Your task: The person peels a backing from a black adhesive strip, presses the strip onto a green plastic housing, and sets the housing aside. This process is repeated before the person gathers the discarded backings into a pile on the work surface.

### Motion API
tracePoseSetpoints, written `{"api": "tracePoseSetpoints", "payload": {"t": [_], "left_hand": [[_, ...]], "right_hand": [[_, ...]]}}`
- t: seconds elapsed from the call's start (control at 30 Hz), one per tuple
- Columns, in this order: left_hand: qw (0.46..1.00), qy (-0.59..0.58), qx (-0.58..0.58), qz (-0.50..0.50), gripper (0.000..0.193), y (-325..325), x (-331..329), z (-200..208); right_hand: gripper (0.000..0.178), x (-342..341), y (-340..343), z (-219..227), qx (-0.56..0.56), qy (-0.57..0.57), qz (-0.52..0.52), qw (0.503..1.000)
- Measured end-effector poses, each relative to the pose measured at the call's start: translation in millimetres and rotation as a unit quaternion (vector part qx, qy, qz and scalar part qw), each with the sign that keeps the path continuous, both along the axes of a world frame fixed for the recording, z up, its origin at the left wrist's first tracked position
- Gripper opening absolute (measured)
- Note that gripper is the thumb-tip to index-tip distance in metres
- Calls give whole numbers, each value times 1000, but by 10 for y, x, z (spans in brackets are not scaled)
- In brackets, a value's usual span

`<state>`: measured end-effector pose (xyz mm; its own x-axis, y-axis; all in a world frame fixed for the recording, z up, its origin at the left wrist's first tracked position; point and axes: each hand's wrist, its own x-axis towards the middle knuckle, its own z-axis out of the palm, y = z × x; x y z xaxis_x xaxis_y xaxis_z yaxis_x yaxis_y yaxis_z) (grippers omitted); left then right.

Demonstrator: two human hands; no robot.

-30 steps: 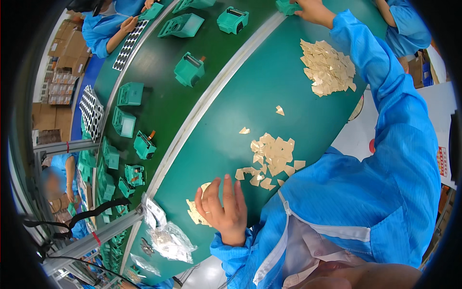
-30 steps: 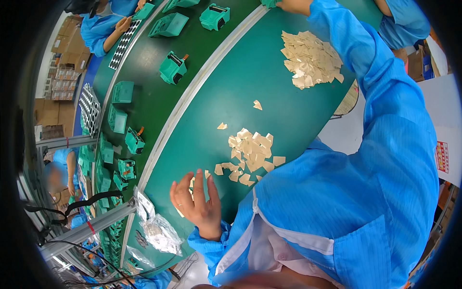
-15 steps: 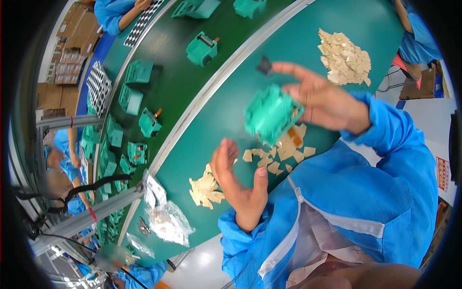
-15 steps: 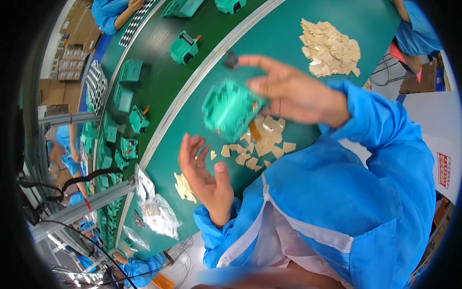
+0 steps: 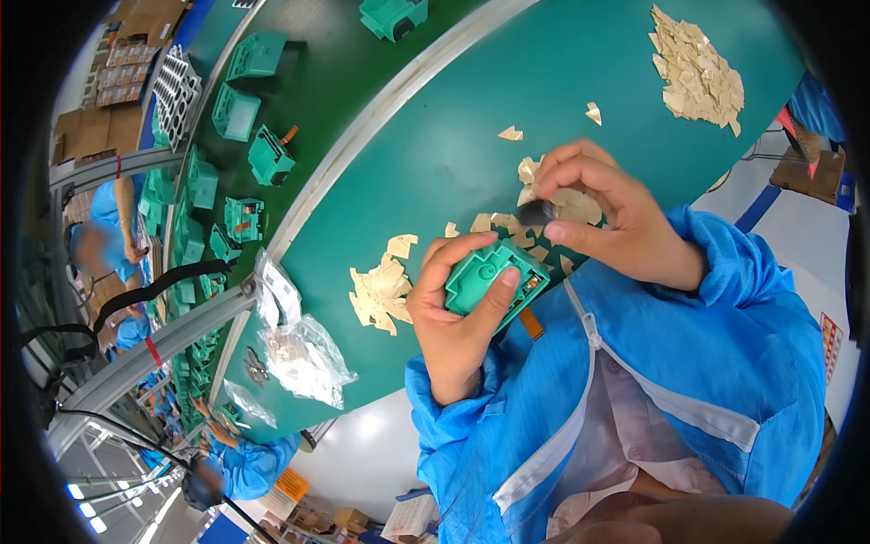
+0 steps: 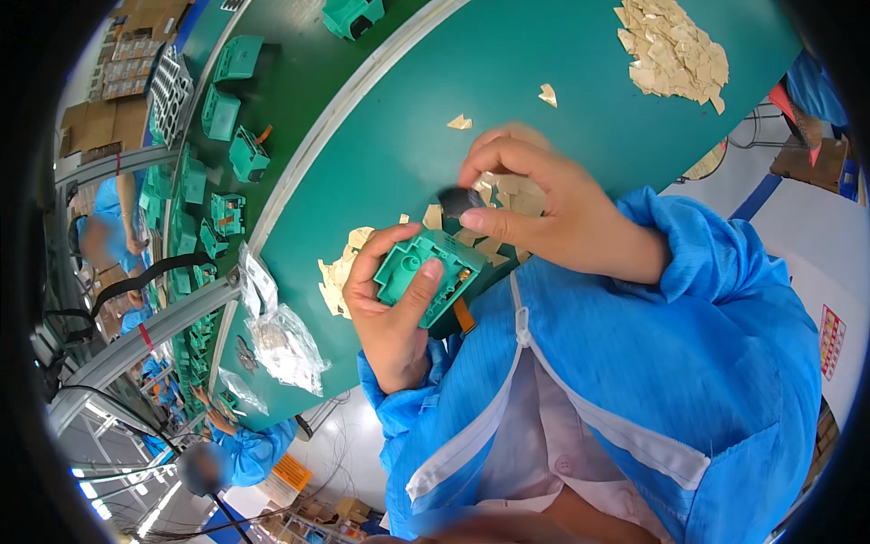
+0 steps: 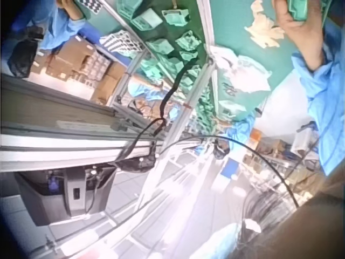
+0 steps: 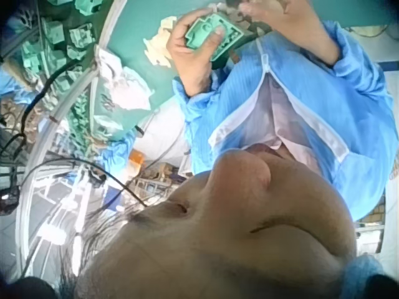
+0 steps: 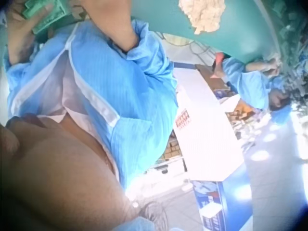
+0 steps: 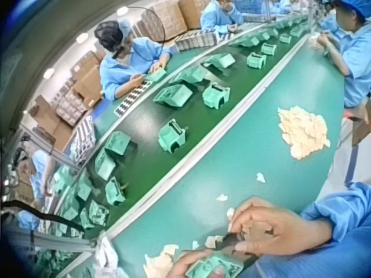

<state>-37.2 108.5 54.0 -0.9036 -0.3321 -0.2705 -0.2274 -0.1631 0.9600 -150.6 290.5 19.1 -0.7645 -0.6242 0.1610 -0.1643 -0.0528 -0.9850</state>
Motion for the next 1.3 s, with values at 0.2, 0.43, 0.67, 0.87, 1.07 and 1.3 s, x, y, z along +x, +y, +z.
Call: {"api": "tracePoseSetpoints", "payload": {"t": [0.2,0.43,0.67,0.87,1.07,1.3], "left_hand": [[999,12,-46,-11,38,18,40,14],[989,46,-129,-51,41,47,9,14],[986,40,-154,-53,41,77,-12,-15],[990,3,-131,-51,35,94,-18,53],[986,2,-158,-47,30,103,-45,20],[988,24,-146,-39,31,102,-52,-35]], "right_hand": [[15,92,-45,203,-1,-4,21,1000],[17,163,-111,189,-26,-100,40,994],[19,151,-99,188,-3,-101,44,994],[19,140,-109,189,15,-96,36,995],[19,128,-98,165,21,-93,33,995],[17,74,-49,183,50,-103,75,991]]}}
